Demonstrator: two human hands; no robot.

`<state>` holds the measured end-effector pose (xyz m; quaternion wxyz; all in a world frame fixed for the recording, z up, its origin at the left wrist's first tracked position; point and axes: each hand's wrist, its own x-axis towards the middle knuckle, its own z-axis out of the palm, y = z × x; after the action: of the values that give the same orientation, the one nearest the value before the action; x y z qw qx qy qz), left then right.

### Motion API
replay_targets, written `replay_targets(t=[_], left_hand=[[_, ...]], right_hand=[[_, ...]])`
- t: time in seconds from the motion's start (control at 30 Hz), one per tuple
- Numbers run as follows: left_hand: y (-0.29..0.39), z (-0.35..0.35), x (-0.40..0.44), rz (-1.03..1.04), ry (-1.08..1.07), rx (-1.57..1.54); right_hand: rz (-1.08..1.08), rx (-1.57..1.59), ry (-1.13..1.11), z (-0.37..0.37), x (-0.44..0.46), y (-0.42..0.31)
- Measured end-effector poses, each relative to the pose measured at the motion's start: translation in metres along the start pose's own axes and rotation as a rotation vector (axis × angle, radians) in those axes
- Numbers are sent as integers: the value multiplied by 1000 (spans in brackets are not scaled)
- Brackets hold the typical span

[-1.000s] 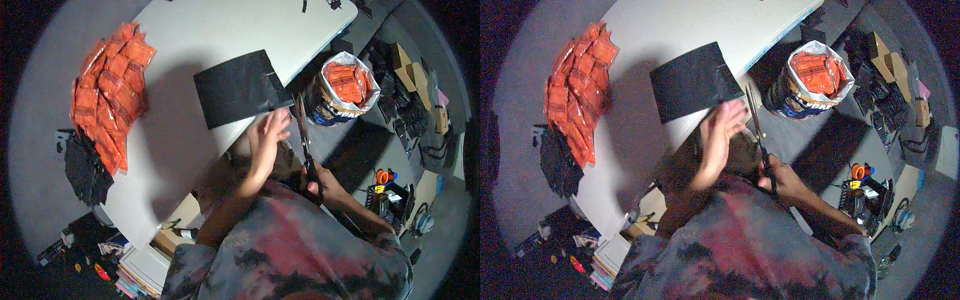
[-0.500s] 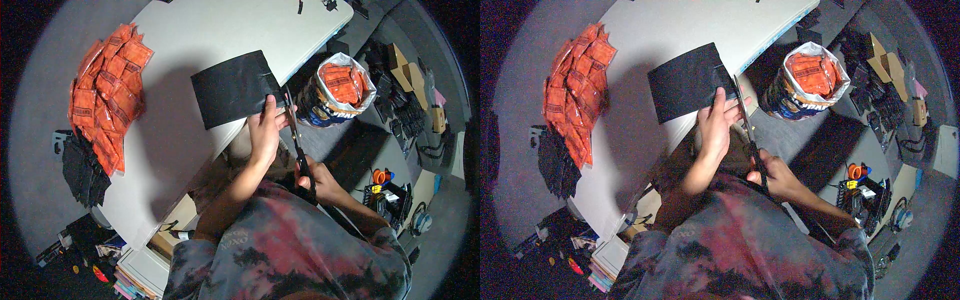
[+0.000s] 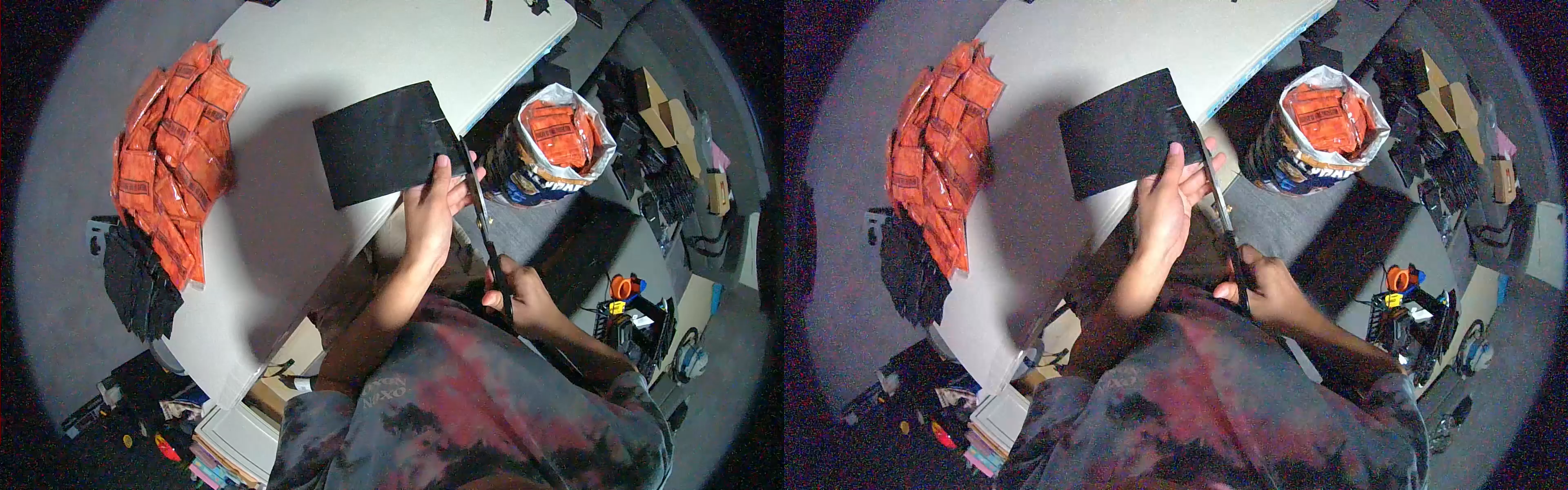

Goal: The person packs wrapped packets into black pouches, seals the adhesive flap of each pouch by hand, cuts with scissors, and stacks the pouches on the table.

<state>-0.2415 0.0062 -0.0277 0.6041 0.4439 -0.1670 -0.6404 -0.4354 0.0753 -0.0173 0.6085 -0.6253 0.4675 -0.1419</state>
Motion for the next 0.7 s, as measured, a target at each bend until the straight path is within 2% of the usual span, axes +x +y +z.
replay_targets(t=[0.4,0.7], left_hand=[[-8,0,4,-16,7,-55],[-8,1,2,-17,-10,-64]], right_hand=[[71,57,12,3,-3,0],[36,79,20,9,-4,11]])
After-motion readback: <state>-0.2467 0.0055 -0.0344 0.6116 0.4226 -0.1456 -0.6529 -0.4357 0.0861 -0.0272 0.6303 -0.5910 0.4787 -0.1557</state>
